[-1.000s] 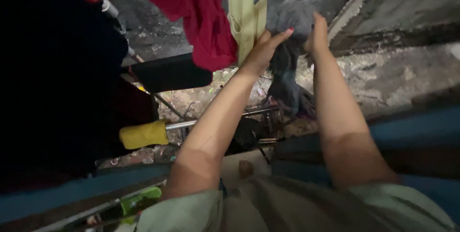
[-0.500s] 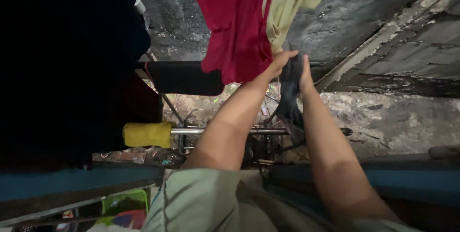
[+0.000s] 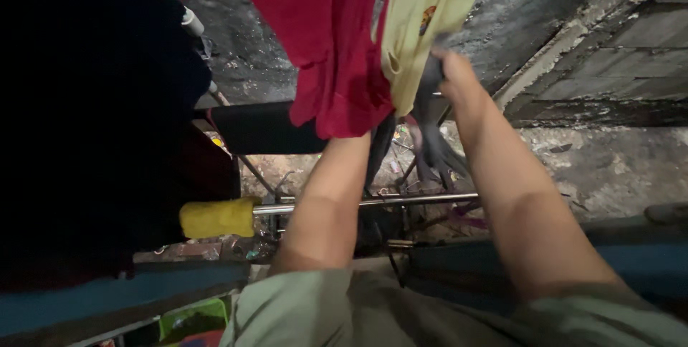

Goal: The person takes wet clothes from a blue bucket, wrings them out, and hangs them on a metal drying rack using clothes hangers. The person handles several garments one by one, including a maroon shirt and a dark blue shirt, placing them on the rack to dry.

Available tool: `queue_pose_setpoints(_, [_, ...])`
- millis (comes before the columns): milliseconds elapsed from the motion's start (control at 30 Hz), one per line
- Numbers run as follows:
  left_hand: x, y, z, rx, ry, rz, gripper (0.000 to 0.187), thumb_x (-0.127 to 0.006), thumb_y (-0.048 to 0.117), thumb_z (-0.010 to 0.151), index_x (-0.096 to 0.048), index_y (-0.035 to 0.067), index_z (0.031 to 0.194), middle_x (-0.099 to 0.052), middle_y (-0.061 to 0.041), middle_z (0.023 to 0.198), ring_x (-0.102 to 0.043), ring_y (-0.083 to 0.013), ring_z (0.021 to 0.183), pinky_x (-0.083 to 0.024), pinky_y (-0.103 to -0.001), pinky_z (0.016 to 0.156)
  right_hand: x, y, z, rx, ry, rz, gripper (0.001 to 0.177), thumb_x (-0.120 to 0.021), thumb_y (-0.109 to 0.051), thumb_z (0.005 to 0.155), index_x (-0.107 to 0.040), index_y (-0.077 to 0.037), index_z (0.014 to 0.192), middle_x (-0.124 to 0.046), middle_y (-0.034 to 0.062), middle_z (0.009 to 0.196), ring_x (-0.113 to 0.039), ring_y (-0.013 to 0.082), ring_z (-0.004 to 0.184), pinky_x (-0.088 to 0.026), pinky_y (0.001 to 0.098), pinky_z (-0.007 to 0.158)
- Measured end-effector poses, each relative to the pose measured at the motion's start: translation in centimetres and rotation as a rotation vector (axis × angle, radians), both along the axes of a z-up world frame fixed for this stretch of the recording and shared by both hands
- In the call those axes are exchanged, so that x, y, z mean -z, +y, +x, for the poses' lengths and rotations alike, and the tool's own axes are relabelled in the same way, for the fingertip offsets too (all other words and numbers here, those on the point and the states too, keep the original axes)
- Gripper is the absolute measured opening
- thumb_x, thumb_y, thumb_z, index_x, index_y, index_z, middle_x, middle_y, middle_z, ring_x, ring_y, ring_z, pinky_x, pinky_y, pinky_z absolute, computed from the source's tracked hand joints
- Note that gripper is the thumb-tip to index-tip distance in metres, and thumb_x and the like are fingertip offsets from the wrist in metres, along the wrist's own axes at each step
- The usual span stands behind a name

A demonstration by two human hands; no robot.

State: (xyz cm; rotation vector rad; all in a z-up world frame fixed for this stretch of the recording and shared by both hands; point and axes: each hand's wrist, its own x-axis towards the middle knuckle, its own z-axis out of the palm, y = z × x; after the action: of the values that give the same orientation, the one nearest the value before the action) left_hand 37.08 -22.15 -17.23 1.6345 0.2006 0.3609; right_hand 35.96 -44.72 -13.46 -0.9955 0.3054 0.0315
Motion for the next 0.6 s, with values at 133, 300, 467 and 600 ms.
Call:
queue_pose_setpoints(133, [0.2, 1.0, 0.3, -0.039, -0.055, 0.058, 0.066, -0.074, 0.023, 0.087, -0.045, 0.000, 0.141, -0.060, -0.017, 0.135, -0.058, -0.0298, 0.124, -0.046, -0.038, 0.103, -2.2, 1.4, 3.2, -0.052, -0.051, -0.025, 0.028, -0.060, -0.008, 0.089, -0.067, 0.003, 0.114, -0.075, 0.0192, 0.103, -0.076, 0.0311, 0.088, -0.063, 0.0486, 0.085])
queue_pose_setpoints(300, [1.3, 3.1, -1.9, 0.000, -0.165, 0.146, 0.061, -0.072, 0.021, 0.087, -0.047, 0.001, 0.139, -0.060, -0.017, 0.134, -0.059, -0.0306, 0.123, -0.046, -0.039, 0.103, 1.2, -2.6, -0.1, 0.085, -0.033, -0.411, 0.023, -0.073, -0.011, 0.090, -0.068, 0.005, 0.107, -0.072, 0.0166, 0.099, -0.072, 0.0283, 0.085, -0.060, 0.0413, 0.076])
queue_pose_setpoints(467, [2.0, 3.1, -2.9, 0.062, -0.179, 0.199, 0.057, -0.071, 0.019, 0.088, -0.049, 0.001, 0.137, -0.061, -0.017, 0.133, -0.059, -0.0315, 0.123, -0.047, -0.039, 0.102, 3.6, -10.7, -4.8, 0.296, -0.024, -0.409, 0.020, -0.072, -0.009, 0.089, -0.066, -0.002, 0.106, -0.071, 0.0112, 0.098, -0.072, 0.0243, 0.085, -0.059, 0.0383, 0.074])
queue_pose_setpoints(600, [2.2, 2.9, -3.0, 0.121, -0.187, 0.249, 0.053, -0.070, 0.018, 0.088, -0.051, 0.002, 0.135, -0.062, -0.017, 0.133, -0.059, -0.0322, 0.123, -0.047, -0.040, 0.102, 5.9, -13.4, -8.7, 0.061, 0.359, -0.404, 0.026, -0.068, -0.018, 0.088, -0.066, -0.004, 0.111, -0.072, 0.0121, 0.105, -0.073, 0.0242, 0.085, -0.059, 0.0386, 0.075])
